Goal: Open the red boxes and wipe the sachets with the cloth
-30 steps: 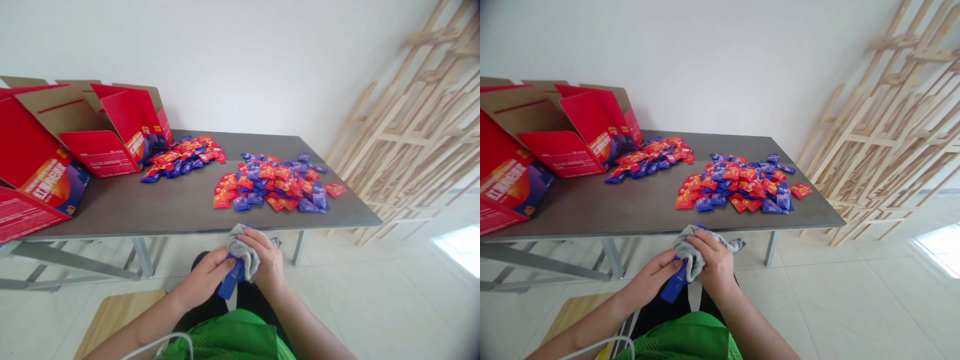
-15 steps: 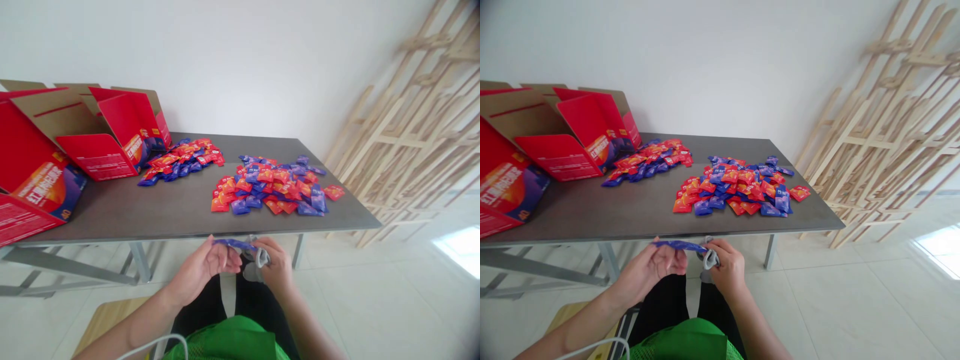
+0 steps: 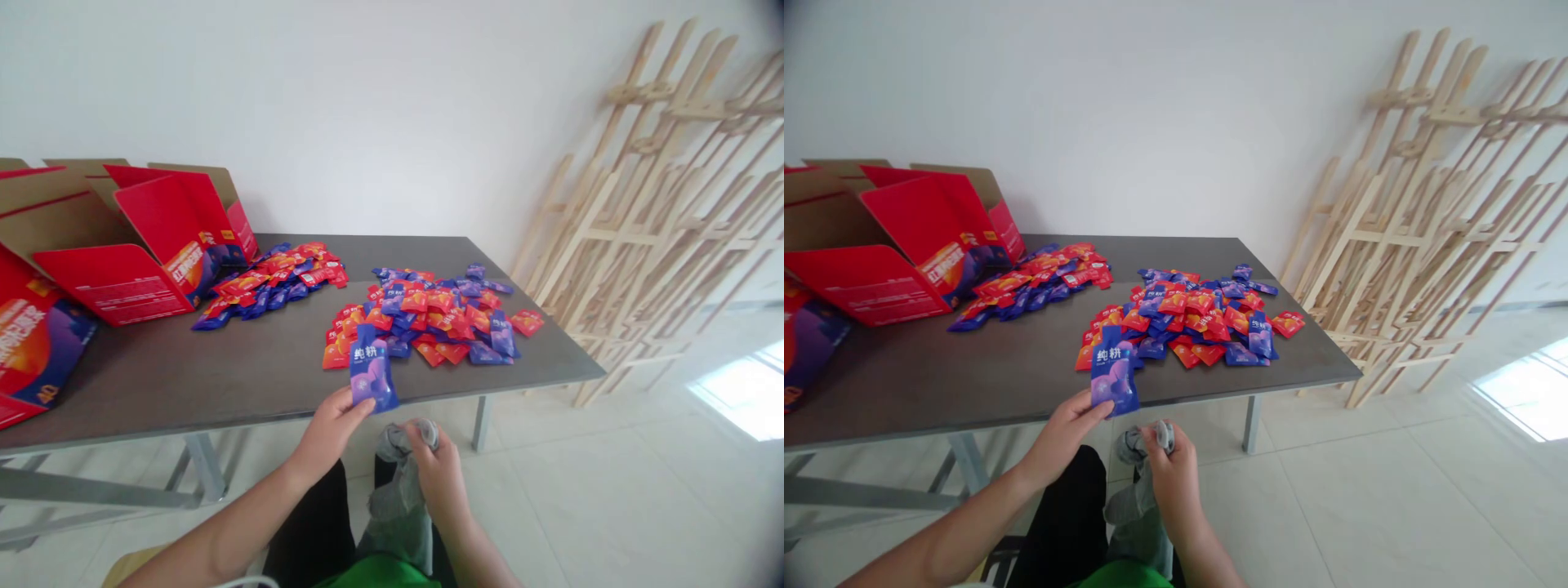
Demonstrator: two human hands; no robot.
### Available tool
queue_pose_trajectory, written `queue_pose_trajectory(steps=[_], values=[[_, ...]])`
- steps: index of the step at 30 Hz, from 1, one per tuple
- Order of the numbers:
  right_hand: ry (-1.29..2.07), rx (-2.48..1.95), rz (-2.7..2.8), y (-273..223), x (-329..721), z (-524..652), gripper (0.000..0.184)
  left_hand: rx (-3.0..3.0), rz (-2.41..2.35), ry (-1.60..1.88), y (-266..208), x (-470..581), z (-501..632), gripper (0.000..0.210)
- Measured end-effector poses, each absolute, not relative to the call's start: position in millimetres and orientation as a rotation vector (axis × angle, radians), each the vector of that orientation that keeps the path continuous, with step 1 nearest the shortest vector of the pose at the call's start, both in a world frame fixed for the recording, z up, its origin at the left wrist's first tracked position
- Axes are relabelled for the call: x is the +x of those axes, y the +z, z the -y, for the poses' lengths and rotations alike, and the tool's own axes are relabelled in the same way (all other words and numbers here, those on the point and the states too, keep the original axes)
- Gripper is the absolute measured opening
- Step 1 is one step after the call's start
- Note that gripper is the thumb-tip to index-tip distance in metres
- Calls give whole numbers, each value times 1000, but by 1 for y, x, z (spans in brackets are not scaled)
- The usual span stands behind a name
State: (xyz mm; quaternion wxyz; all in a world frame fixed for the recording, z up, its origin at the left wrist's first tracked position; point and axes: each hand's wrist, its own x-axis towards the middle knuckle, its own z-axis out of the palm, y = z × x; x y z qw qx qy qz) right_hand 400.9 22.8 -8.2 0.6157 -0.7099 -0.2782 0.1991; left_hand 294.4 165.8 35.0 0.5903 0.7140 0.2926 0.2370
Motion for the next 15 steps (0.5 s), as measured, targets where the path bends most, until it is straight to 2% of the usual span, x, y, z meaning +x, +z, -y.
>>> queue_pose_trajectory(steps=[6,9,12,15], values=[[419,-1628,554,-8,418,-24,47,1602,-823,426,35,337,-225,49],[433,-1619,540,-9,424,-26,47,1753,-854,330,33,344,-240,42],[431,-1619,524,-9,430,-28,46,1937,-903,454,29,341,-245,31],[402,-1625,527,-8,435,-33,44,2213,-911,580,19,341,-247,52]])
